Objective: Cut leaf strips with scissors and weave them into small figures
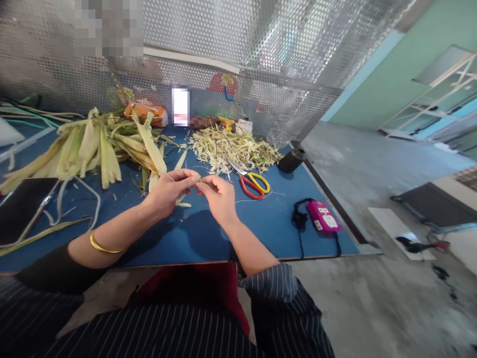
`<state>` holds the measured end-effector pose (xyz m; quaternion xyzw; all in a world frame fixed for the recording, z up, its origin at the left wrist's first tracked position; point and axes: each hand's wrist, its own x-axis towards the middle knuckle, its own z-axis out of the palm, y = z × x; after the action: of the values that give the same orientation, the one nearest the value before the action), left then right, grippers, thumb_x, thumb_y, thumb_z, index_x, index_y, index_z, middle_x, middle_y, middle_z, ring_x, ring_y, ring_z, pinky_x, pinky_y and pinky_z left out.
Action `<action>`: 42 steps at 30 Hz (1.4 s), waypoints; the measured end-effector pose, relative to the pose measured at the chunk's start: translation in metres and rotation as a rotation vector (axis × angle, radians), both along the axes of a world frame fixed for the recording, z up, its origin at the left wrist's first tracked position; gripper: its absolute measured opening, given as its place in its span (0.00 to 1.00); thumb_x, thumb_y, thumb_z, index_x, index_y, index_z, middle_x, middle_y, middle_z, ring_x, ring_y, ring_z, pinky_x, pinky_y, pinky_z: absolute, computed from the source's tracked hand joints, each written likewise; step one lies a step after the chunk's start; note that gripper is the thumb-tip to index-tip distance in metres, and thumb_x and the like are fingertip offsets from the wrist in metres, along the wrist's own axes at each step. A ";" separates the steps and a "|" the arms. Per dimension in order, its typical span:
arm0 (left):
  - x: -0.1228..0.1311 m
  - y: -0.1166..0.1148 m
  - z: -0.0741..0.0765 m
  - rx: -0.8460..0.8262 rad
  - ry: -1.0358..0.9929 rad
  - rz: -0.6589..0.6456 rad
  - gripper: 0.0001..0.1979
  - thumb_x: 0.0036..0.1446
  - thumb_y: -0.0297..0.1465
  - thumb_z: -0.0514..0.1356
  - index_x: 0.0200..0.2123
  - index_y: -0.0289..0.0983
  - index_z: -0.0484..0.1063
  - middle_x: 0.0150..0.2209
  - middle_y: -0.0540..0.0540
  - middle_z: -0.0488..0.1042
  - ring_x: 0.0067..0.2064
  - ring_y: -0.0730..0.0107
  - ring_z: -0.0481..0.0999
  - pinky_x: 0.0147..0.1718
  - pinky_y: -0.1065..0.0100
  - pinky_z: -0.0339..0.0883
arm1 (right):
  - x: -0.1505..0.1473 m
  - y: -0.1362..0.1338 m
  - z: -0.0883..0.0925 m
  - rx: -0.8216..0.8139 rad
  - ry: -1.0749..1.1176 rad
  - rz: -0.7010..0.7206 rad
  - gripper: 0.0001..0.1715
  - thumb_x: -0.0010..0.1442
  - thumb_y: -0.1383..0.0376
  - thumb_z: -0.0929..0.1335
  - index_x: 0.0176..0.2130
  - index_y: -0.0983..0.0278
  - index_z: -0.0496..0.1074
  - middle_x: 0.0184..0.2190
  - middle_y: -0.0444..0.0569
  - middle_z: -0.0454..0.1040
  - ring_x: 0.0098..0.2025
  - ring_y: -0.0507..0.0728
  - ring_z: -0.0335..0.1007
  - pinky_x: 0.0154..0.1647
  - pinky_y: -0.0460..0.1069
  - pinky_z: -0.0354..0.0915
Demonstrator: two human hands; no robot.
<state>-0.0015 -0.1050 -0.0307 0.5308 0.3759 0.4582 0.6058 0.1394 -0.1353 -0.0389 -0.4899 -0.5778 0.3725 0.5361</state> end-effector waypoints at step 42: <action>-0.018 0.024 0.011 0.073 0.203 0.176 0.07 0.56 0.33 0.58 0.28 0.35 0.68 0.28 0.46 0.75 0.29 0.75 0.72 0.24 0.74 0.58 | 0.073 0.032 0.003 -0.410 -0.130 0.028 0.06 0.55 0.64 0.65 0.31 0.64 0.64 0.19 0.39 0.64 0.15 0.45 0.54 0.16 0.43 0.50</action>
<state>-0.0191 -0.0808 -0.0200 0.5613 0.4633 0.4669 0.5023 0.2119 -0.1035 -0.0355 -0.6036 -0.5301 0.4575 0.3814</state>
